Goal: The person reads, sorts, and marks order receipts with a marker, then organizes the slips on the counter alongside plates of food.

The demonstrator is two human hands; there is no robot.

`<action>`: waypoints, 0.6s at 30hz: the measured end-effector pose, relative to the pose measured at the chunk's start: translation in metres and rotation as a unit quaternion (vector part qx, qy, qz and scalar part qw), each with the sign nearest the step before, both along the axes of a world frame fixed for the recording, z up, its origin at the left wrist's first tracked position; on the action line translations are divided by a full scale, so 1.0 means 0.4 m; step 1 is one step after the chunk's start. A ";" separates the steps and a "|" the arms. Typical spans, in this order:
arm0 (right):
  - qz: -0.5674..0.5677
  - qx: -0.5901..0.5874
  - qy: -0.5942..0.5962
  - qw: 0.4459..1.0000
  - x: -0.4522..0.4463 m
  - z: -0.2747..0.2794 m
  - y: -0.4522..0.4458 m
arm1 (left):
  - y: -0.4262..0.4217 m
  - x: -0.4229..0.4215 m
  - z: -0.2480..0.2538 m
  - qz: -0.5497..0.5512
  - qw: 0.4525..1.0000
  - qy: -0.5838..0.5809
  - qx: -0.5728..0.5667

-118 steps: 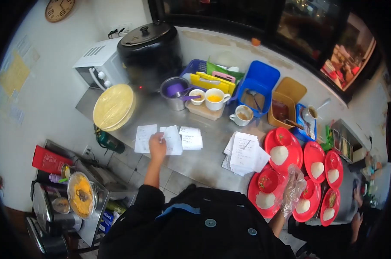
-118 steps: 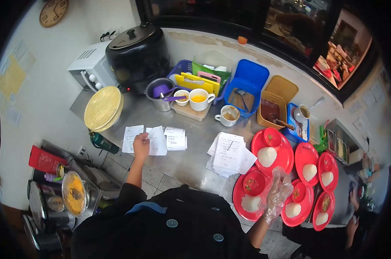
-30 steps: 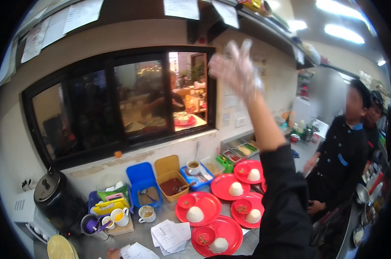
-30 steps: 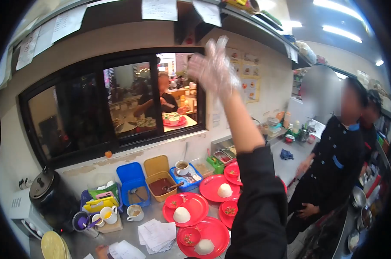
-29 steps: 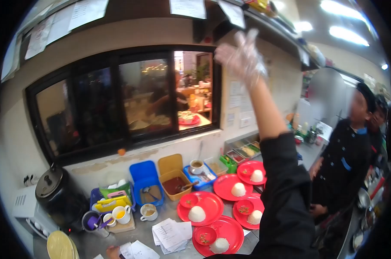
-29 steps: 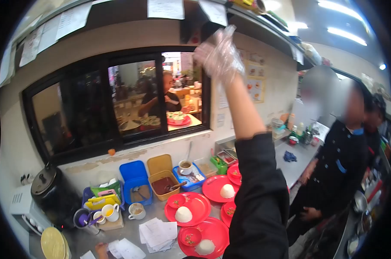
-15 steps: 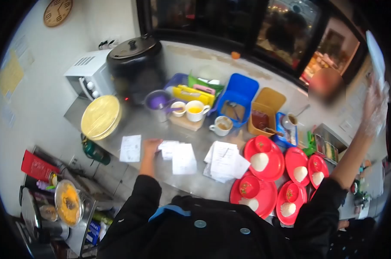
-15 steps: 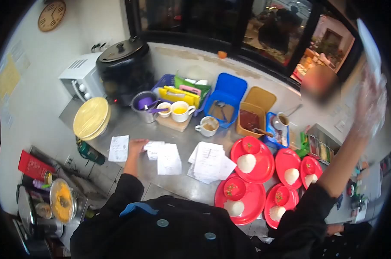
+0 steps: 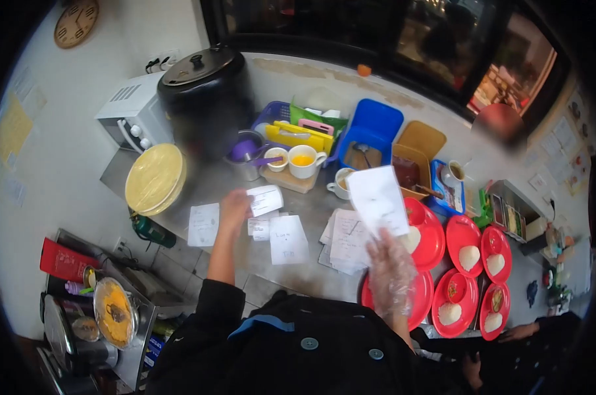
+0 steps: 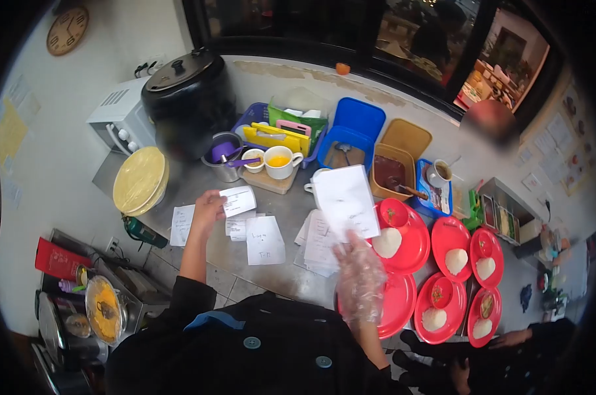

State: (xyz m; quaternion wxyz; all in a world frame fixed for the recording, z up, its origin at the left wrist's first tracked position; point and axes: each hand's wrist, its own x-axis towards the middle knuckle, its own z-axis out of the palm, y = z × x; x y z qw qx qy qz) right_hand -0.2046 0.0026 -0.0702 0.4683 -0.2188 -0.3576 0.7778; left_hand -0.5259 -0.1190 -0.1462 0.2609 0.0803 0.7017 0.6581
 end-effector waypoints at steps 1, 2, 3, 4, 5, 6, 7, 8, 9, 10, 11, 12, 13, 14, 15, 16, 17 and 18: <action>0.052 0.009 0.021 0.998 -0.004 0.004 -0.018 | 0.028 0.031 0.040 -0.060 0.996 -0.014 0.058; 0.041 0.009 0.021 0.999 -0.010 0.000 -0.028 | 0.058 0.062 0.074 -0.121 0.986 -0.030 0.115; 0.076 -0.001 0.032 0.997 -0.015 -0.007 -0.032 | 0.091 0.094 0.108 -0.134 0.984 -0.032 0.116; 0.109 -0.010 0.044 0.993 -0.017 -0.009 -0.036 | 0.125 0.128 0.137 -0.175 0.972 -0.047 0.151; 0.117 -0.002 0.034 0.993 -0.020 0.001 -0.039 | 0.156 0.159 0.160 -0.216 0.957 -0.064 0.185; 0.099 0.000 0.034 0.995 -0.016 0.010 -0.041 | 0.186 0.188 0.179 -0.233 0.952 -0.067 0.185; 0.093 -0.009 0.027 0.995 -0.009 0.019 -0.041 | 0.215 0.215 0.195 -0.261 0.942 -0.076 0.198; 0.086 -0.017 0.020 0.996 0.001 0.024 -0.040 | 0.244 0.240 0.206 -0.290 0.930 -0.085 0.210; 0.067 -0.029 0.020 0.997 0.013 0.025 -0.038 | 0.271 0.262 0.210 -0.308 0.923 -0.079 0.215; 0.046 -0.029 0.019 0.998 0.029 0.024 -0.035 | 0.295 0.283 0.212 -0.326 0.917 -0.084 0.213; 0.025 -0.036 0.014 0.999 0.048 0.023 -0.034 | 0.320 0.305 0.211 -0.340 0.917 -0.068 0.196; 0.004 -0.044 0.010 0.999 0.065 0.022 -0.032 | 0.343 0.330 0.209 -0.353 0.917 -0.051 0.179; -0.019 -0.046 -0.001 0.999 0.078 0.026 -0.029 | 0.366 0.359 0.208 -0.354 0.920 -0.018 0.170; -0.038 -0.047 0.000 0.998 0.098 0.014 -0.024 | 0.388 0.385 0.206 -0.371 0.913 -0.022 0.168; -0.050 -0.078 -0.008 0.996 0.121 -0.006 -0.024 | 0.409 0.411 0.202 -0.365 0.917 -0.012 0.162; -0.059 -0.108 -0.015 0.992 0.140 -0.019 -0.020 | 0.428 0.435 0.196 -0.358 0.921 -0.003 0.156; -0.058 -0.100 -0.069 0.991 0.171 -0.017 -0.004 | 0.451 0.458 0.185 -0.362 0.915 -0.007 0.176; -0.071 -0.101 -0.067 0.990 0.203 -0.013 0.023 | 0.469 0.481 0.184 -0.374 0.911 -0.008 0.175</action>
